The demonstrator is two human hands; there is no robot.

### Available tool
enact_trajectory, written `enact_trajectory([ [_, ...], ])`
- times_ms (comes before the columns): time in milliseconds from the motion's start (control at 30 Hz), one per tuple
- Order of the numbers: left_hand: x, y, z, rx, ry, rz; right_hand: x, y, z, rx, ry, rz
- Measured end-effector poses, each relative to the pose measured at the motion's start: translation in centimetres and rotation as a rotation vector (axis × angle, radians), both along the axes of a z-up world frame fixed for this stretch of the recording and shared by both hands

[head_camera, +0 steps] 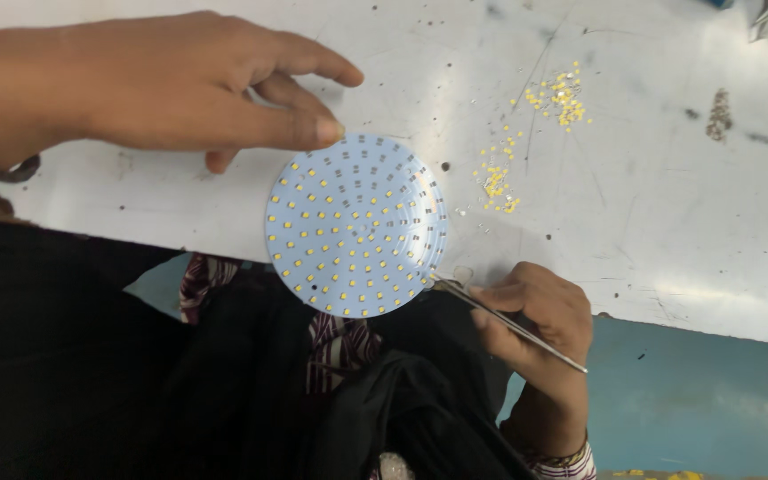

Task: The person uses tweezers to pick up small yellow LED components from a pile on the table and places them into empty slots on a circular LED board. The person repeats this action continuously, filling the board with LEDs.

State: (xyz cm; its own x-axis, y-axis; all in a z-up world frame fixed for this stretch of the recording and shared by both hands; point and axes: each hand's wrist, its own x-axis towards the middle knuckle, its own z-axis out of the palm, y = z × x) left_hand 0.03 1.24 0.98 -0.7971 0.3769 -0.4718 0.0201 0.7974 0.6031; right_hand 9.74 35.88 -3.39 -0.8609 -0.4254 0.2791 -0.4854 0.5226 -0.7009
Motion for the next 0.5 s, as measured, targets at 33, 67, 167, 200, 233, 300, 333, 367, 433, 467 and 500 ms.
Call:
enact_trajectory([
  [33,0.1,-0.1,-0.1,0.02,0.01,0.0,0.0,0.0,-0.1,0.016,0.001,0.051],
  [67,0.1,-0.2,-0.2,0.033,0.017,-0.003,0.0,0.1,-0.1,0.013,-0.009,0.048],
  [167,0.1,-0.1,-0.2,0.027,0.023,0.0,-0.4,0.4,0.3,0.024,-0.052,0.053],
  [200,0.1,0.0,-0.1,0.021,0.019,0.003,-0.6,0.6,0.5,0.039,-0.081,0.065],
  [233,0.2,0.1,0.1,0.015,0.015,0.005,-1.0,0.8,0.7,0.054,-0.109,0.077],
  [300,0.2,0.1,0.3,0.009,0.005,0.007,-1.8,1.1,0.9,0.025,-0.154,0.113],
  [333,0.2,0.2,0.3,0.006,0.002,0.01,-2.0,1.3,1.0,0.011,-0.177,0.133],
  [367,0.2,0.2,0.4,0.001,0.003,0.011,-2.1,1.3,1.0,0.022,-0.178,0.125],
  [433,0.2,0.1,0.3,0.009,0.006,0.011,-2.3,1.2,0.9,0.047,-0.18,0.115],
  [467,0.1,0.1,0.2,0.021,0.009,0.006,-2.2,1.2,0.8,0.041,-0.172,0.122],
  [500,0.0,0.0,0.0,0.024,0.007,0.004,-2.2,1.1,0.8,0.035,-0.163,0.128],
])
